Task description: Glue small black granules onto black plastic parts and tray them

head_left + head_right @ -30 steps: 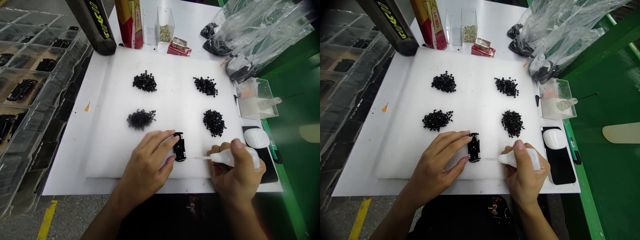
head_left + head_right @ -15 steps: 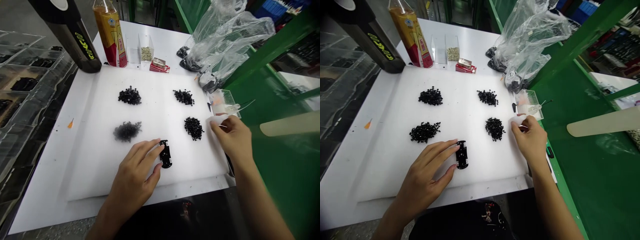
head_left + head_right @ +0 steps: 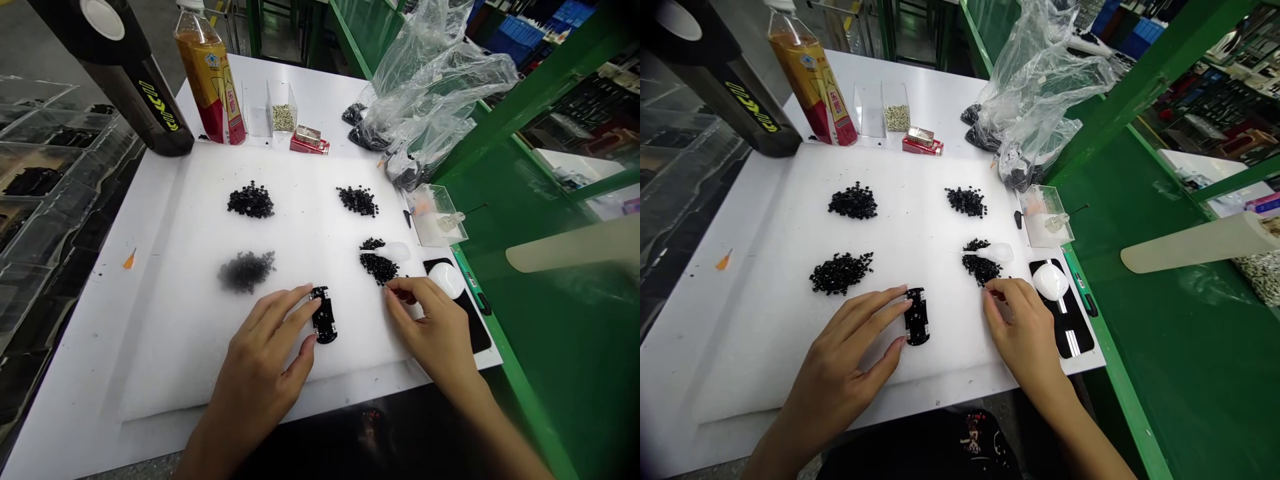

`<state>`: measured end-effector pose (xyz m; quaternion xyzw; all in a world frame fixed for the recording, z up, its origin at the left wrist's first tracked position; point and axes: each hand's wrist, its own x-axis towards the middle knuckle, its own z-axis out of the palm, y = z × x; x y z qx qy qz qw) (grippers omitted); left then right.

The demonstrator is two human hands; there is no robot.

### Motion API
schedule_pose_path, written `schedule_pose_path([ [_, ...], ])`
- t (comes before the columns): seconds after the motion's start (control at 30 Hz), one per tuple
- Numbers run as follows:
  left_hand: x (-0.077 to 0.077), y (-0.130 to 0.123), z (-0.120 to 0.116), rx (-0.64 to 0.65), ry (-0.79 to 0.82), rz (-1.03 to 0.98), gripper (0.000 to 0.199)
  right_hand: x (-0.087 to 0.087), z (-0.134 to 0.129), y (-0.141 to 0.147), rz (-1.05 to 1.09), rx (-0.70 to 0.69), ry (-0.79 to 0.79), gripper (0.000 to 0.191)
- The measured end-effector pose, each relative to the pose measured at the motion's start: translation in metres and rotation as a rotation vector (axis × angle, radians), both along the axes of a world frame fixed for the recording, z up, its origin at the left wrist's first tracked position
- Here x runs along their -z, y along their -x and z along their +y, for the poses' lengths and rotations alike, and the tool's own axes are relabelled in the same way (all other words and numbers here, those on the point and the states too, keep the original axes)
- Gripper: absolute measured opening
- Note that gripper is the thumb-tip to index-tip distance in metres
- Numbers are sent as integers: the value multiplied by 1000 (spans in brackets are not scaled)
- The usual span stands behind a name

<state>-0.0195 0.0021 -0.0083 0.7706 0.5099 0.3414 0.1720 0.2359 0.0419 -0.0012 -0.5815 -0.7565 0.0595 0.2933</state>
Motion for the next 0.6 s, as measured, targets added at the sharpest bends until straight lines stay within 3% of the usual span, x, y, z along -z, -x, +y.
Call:
schedule_pose_path([
  [0.37, 0, 0, 1, -10, 16, -49, 39, -5, 7, -4, -82, -70, 94, 11],
  [0.5, -17, -3, -5, -92, 118, -299, 29, -17, -14, 13, 49, -93, 33, 1],
  [0.6, -33, -11, -13, -152, 281, -525, 19, -29, -33, 39, 244, -186, -29, 17],
])
